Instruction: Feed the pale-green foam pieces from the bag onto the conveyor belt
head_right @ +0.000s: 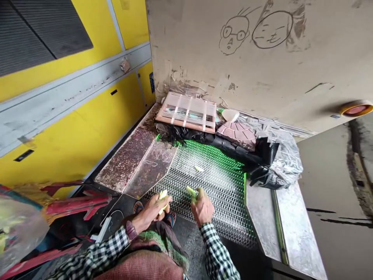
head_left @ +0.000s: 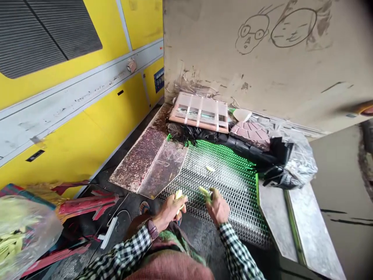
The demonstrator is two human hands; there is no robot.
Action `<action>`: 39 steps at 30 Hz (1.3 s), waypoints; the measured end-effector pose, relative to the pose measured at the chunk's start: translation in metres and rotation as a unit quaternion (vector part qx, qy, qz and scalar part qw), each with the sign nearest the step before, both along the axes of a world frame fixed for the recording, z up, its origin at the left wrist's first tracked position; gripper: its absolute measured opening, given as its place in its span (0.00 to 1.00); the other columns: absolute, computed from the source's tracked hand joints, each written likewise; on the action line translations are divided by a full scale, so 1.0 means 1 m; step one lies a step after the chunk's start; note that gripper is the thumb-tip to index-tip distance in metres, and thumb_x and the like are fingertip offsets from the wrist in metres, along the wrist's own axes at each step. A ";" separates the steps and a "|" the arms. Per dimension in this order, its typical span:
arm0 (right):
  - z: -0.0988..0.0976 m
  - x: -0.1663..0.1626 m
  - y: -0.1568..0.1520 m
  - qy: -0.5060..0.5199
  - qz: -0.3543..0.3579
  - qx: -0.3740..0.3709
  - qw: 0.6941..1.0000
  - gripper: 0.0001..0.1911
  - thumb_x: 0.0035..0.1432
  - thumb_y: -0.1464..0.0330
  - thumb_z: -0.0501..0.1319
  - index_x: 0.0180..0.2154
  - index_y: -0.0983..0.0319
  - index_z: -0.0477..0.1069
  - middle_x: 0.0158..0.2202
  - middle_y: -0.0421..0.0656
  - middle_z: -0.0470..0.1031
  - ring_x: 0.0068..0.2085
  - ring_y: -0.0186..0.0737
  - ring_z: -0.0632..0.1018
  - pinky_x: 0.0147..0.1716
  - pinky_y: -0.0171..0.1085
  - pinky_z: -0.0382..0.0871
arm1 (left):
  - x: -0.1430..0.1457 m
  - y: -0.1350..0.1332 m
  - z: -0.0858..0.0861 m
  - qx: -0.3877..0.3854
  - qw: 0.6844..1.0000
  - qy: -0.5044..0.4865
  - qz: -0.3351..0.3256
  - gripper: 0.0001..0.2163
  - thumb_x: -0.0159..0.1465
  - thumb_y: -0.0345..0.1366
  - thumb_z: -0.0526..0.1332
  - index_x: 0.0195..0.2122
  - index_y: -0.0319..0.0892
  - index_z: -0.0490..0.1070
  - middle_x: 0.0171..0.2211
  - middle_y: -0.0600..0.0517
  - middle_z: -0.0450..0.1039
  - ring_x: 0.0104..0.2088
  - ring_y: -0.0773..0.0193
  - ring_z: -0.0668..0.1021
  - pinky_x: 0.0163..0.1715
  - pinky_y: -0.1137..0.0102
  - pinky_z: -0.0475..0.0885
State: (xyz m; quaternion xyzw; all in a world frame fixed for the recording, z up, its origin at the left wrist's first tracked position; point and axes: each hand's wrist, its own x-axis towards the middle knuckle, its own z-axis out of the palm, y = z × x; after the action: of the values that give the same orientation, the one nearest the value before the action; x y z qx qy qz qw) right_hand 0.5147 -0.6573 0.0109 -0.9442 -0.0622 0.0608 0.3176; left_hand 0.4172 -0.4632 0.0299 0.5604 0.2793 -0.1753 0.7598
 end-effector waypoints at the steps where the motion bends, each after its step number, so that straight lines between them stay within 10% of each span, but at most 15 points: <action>1: 0.007 -0.001 0.004 0.008 0.005 0.021 1.000 0.31 0.65 0.43 0.51 0.42 0.62 0.75 0.27 0.43 0.73 0.23 0.37 0.67 0.22 0.35 0.54 | 0.003 0.002 0.002 0.000 0.999 -0.003 -0.045 0.20 0.63 0.56 0.61 0.38 0.41 0.68 0.27 0.55 0.73 0.13 0.75 0.64 0.12 0.77 0.52; 7: 0.028 -0.025 0.051 0.222 0.124 0.249 0.935 0.20 0.64 0.50 0.61 0.38 0.60 0.75 0.34 0.43 0.77 0.33 0.39 0.75 0.29 0.35 0.67 | 0.019 0.021 0.009 0.047 0.963 -0.047 -0.262 0.21 0.63 0.56 0.61 0.28 0.42 0.66 0.21 0.54 0.70 0.13 0.72 0.65 0.13 0.74 0.56; 19: -0.007 -0.040 0.074 0.240 -0.126 0.409 0.871 0.22 0.54 0.48 0.69 0.31 0.60 0.69 0.22 0.35 0.68 0.21 0.33 0.68 0.20 0.33 0.64 | 0.015 0.040 -0.013 0.032 0.993 -0.049 -0.098 0.20 0.66 0.56 0.58 0.41 0.42 0.68 0.27 0.55 0.72 0.15 0.73 0.66 0.16 0.74 0.58; 29: -0.043 -0.017 0.001 0.121 -0.142 0.322 0.928 0.25 0.59 0.45 0.63 0.38 0.61 0.72 0.30 0.43 0.77 0.28 0.41 0.77 0.26 0.37 0.70 | 0.004 0.009 -0.011 0.040 0.999 -0.004 -0.035 0.20 0.62 0.57 0.61 0.38 0.43 0.66 0.28 0.56 0.72 0.15 0.75 0.66 0.13 0.77 0.48; 39: -0.042 0.000 -0.038 -0.108 0.058 0.022 0.992 0.18 0.72 0.59 0.49 0.41 0.61 0.73 0.36 0.46 0.76 0.29 0.39 0.72 0.24 0.35 0.59 | -0.007 -0.020 0.005 0.081 0.996 0.034 -0.001 0.22 0.60 0.59 0.63 0.38 0.43 0.66 0.27 0.57 0.71 0.15 0.75 0.66 0.14 0.77 0.49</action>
State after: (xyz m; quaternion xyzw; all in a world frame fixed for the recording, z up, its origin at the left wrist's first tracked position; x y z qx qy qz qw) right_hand 0.5149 -0.6952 -0.0314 -0.9329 -0.1519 -0.0244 0.3255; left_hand 0.4100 -0.4832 0.0346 0.6141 0.3174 -0.1714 0.7020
